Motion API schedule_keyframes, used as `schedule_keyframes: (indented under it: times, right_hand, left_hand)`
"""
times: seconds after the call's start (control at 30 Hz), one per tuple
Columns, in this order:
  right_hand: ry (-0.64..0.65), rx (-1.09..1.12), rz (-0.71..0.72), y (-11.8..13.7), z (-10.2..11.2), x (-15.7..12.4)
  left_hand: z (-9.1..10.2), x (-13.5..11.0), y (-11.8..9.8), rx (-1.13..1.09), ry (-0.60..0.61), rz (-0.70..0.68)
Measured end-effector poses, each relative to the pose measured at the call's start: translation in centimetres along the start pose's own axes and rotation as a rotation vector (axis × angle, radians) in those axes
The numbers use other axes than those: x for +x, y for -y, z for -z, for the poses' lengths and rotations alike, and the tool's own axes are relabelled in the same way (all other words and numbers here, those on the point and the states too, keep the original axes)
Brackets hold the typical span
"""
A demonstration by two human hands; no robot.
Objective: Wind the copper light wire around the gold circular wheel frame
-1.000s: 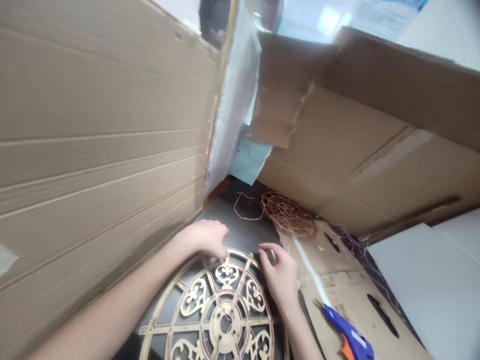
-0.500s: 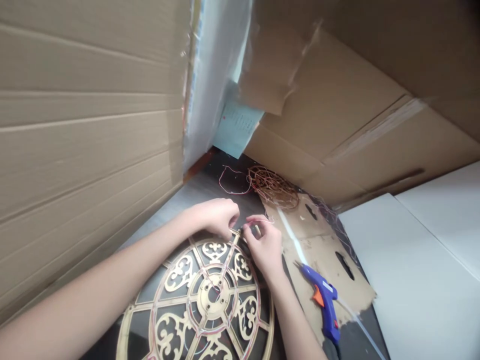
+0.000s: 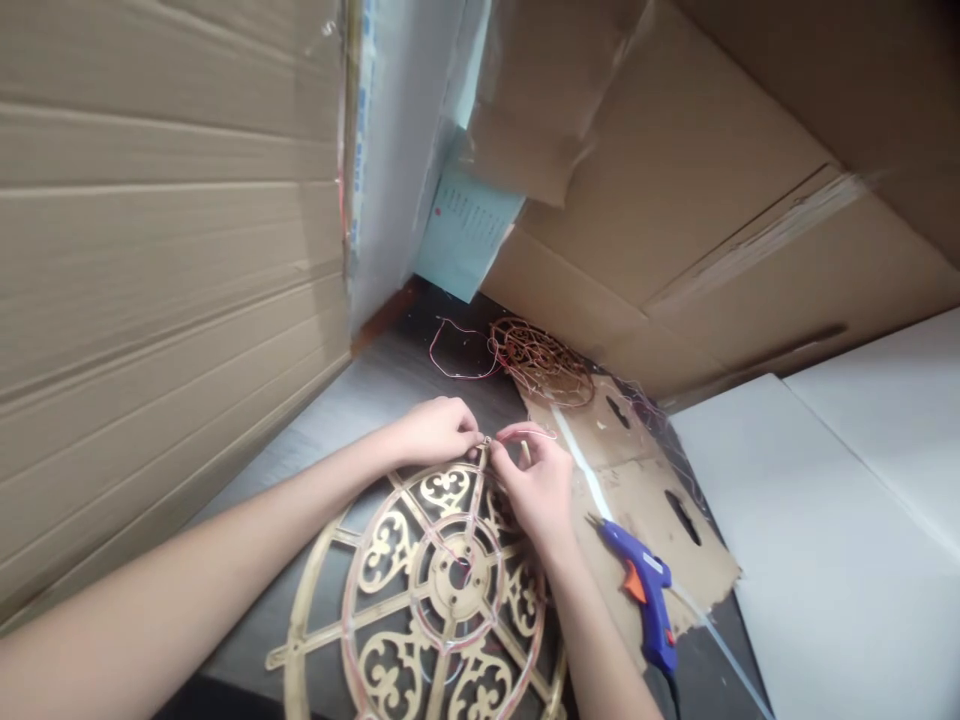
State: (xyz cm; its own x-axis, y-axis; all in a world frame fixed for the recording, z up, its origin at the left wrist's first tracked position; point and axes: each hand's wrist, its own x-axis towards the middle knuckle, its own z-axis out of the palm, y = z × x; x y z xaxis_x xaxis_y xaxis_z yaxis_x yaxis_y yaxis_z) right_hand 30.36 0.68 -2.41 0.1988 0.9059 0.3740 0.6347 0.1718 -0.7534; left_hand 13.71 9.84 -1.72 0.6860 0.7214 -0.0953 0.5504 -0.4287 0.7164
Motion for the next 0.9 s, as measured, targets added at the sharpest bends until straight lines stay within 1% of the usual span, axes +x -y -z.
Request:
schedule_keyframes:
  times: [0.23, 0.37, 0.47, 0.57, 0.7, 0.8, 0.9]
  right_hand:
    - [-0.012, -0.119, 0.013, 0.0, 0.3, 0.0]
    - [0.008, -0.190, 0.027, 0.2, 0.1, 0.0]
    - [0.023, -0.223, 0.011, 0.7, 0.0, 0.3]
    - [0.073, -0.273, -0.008, 1.5, 0.0, 1.2]
    - [0.158, -0.411, -0.053, 2.6, 0.0, 2.5]
    - [0.161, -0.483, -0.058, 3.0, -0.6, 2.8]
    - [0.121, -0.520, -0.041, 3.2, -1.8, 2.5]
  left_hand:
    - [-0.3, 0.0, -0.3, 0.012, -0.029, 0.017]
    - [-0.6, 0.0, -0.5, 0.034, -0.068, 0.022]
    - [-0.9, -0.1, -0.6, 0.056, -0.089, 0.015]
    - [-1.0, -0.1, -0.9, 0.082, -0.111, 0.038]
    - [-1.2, -0.1, -1.3, 0.133, -0.133, 0.076]
    - [-1.4, -0.4, -1.1, 0.183, -0.167, 0.072]
    - [-1.8, -1.0, -0.4, 0.231, -0.209, 0.044]
